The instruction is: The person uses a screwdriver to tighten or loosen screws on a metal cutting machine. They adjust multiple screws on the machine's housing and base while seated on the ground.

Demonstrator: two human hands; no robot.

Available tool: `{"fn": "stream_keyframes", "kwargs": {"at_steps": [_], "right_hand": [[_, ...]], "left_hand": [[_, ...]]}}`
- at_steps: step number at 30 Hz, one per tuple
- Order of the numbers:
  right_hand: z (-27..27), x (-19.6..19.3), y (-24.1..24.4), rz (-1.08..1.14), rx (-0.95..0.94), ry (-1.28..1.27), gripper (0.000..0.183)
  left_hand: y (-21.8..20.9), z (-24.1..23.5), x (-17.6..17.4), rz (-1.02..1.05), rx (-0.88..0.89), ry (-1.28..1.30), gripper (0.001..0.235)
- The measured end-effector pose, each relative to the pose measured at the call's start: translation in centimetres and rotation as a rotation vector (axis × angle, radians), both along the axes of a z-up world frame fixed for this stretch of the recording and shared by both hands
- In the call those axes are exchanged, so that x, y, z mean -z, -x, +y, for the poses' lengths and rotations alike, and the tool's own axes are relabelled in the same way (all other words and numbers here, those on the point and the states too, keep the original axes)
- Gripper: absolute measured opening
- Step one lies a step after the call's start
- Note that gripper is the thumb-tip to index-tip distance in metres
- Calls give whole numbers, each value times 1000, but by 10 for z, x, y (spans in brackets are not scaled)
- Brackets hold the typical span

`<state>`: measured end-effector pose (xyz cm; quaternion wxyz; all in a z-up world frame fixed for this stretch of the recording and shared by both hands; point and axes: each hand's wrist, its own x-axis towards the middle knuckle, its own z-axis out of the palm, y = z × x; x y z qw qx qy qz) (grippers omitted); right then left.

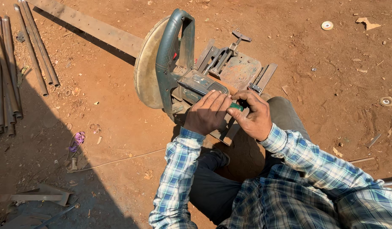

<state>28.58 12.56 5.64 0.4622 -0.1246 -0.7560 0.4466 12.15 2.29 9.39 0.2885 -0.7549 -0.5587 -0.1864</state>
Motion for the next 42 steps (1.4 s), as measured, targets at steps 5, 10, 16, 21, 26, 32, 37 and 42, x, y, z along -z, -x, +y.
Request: {"fn": "stream_keyframes", "kwargs": {"at_steps": [5, 10, 16, 21, 26, 32, 37, 42], "right_hand": [[5, -4, -26, -76, 72, -468, 28], [9, 10, -19, -378, 127, -333, 36], [20, 36, -10, -313, -72, 241, 62], [27, 4, -18, -256, 1, -154, 35], [27, -32, -26, -134, -81, -557, 35], [34, -6, -18, -128, -41, -610, 28], [34, 27, -12, -416, 15, -309, 38], [28, 7, -17, -279, -118, -61, 23]], "left_hand": [[5, -3, -12, -37, -7, 159, 32], [-4, -4, -7, -80, -37, 131, 40], [-9, 4, 12, -55, -24, -100, 31], [4, 6, 13, -42, 30, -43, 24], [5, -2, 12, -47, -17, 30, 24], [-2, -5, 15, -55, -105, 44, 35], [-11, 3, 42, -96, -59, -75, 27], [2, 2, 44, -103, 20, -56, 28]]}}
